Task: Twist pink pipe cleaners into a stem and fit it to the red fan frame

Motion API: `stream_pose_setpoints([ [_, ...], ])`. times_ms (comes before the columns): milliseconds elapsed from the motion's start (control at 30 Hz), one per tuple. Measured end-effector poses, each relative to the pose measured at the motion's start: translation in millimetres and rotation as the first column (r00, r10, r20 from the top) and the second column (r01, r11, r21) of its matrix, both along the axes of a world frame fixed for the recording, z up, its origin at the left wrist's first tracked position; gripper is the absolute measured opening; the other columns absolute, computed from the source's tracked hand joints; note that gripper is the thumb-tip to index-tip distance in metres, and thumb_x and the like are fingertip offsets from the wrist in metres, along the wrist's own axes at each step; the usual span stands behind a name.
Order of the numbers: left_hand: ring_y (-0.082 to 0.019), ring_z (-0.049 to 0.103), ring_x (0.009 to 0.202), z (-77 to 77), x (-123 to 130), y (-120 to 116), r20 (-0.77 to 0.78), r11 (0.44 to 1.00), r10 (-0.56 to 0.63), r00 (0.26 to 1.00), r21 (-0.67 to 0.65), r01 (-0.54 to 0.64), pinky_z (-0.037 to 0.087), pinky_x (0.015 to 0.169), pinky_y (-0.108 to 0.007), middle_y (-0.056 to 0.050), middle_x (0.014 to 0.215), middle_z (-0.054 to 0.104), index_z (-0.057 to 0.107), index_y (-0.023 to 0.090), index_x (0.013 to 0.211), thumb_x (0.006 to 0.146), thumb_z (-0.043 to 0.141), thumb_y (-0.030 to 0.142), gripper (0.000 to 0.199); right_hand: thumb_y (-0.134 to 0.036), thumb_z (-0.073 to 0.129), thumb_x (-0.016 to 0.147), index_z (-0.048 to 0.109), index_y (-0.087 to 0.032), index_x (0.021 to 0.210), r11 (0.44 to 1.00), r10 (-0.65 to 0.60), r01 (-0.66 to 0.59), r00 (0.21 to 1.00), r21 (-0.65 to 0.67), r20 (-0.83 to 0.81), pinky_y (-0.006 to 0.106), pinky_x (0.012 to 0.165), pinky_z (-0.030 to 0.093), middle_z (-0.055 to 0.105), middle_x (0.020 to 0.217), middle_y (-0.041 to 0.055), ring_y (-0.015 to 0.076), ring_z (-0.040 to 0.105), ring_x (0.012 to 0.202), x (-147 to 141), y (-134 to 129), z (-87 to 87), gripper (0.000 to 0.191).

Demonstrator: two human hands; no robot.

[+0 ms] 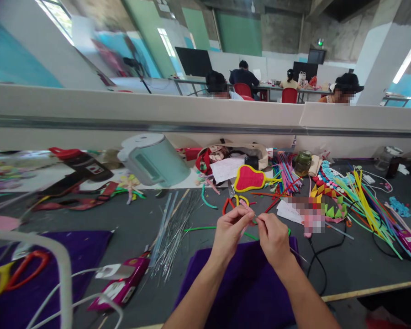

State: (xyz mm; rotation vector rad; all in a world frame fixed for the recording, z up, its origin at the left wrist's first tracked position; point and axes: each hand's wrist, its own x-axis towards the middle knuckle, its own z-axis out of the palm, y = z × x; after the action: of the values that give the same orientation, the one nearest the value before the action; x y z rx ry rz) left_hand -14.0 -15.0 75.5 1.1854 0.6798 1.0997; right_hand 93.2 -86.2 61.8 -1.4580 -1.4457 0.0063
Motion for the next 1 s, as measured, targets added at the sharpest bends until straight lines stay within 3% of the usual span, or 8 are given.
stream_pose_setpoints([
  [167,-0.014,0.054,0.066,-7.6,-6,2,-0.034,0.998,-0.026,0.999,0.05,0.028,0.047,0.059,-0.025,-0.003,0.072,0.06,0.068,0.015,0.067,0.066,0.075,0.029,0.015,-0.022,0.041,0.093,0.061,-0.017,0.089,0.999,0.023,-0.025,0.999,-0.047,-0.035,0.023,0.061,0.043,0.064,0.068,0.0027,0.0132,0.061,0.061,-2,-3,-0.9,0.021],
  [300,-0.014,0.054,0.067,-10.5,-8,3,-0.037,0.994,-0.035,0.999,0.107,0.039,0.046,0.061,-0.025,-0.002,0.073,0.06,0.068,0.016,0.068,0.068,0.074,0.027,0.012,-0.026,0.045,0.091,0.06,-0.018,0.084,0.983,0.05,-0.089,0.97,-0.158,-0.236,0.022,0.057,0.04,0.058,0.061,-0.0012,0.0114,0.056,0.055,-3,-5,2.7,0.018],
  [400,-0.014,0.054,0.069,-9.1,-10,3,-0.058,0.985,-0.028,0.998,0.167,0.037,0.045,0.064,-0.026,-0.003,0.071,0.06,0.069,0.017,0.067,0.07,0.073,0.026,0.01,-0.029,0.049,0.089,0.059,-0.018,0.078,0.965,0.089,-0.188,0.891,-0.183,-0.446,0.021,0.053,0.038,0.054,0.056,-0.0033,0.0098,0.051,0.051,-3,-6,6.7,0.018],
  [500,-0.015,0.054,0.072,-7.1,-11,4,-0.056,0.978,-0.035,0.998,0.201,0.045,0.044,0.068,-0.027,-0.003,0.07,0.06,0.069,0.018,0.065,0.07,0.074,0.025,0.01,-0.031,0.054,0.086,0.057,-0.017,0.074,0.942,0.146,-0.307,0.743,-0.139,-0.653,0.019,0.046,0.033,0.051,0.053,-0.0045,0.0073,0.044,0.046,-4,-5,8.9,0.018],
  [633,-0.015,0.054,0.069,-8.0,-11,5,-0.004,0.987,-0.089,0.996,0.136,0.089,0.043,0.066,-0.028,-0.003,0.07,0.061,0.07,0.018,0.064,0.067,0.076,0.029,0.013,-0.034,0.062,0.081,0.056,-0.016,0.074,0.89,0.198,-0.454,0.467,-0.042,-0.862,0.017,0.037,0.019,0.049,0.047,-0.0067,0.0033,0.03,0.036,-5,-4,9.0,0.02],
  [800,-0.015,0.052,0.067,-8.8,-9,8,0.069,0.98,-0.176,0.982,0.111,0.167,0.042,0.065,-0.029,-0.003,0.067,0.059,0.07,0.017,0.061,0.063,0.079,0.031,0.016,-0.034,0.07,0.073,0.055,-0.016,0.072,0.827,0.18,-0.561,0.208,0.034,-0.961,0.016,0.032,0.011,0.047,0.043,-0.0083,0.0009,0.02,0.032,-5,-4,13.3,0.024],
  [1000,-0.013,0.05,0.065,-3.3,-10,13,0.107,0.954,-0.279,0.954,0.14,0.264,0.041,0.056,-0.024,-0.003,0.065,0.057,0.073,0.019,0.064,0.064,0.078,0.025,0.008,-0.034,0.075,0.069,0.052,-0.017,0.071,0.73,0.12,-0.675,-0.029,0.108,-0.992,0.013,0.029,0.009,0.041,0.041,-0.0114,-0.0002,0.015,0.032,-3,-4,16.6,0.029],
])
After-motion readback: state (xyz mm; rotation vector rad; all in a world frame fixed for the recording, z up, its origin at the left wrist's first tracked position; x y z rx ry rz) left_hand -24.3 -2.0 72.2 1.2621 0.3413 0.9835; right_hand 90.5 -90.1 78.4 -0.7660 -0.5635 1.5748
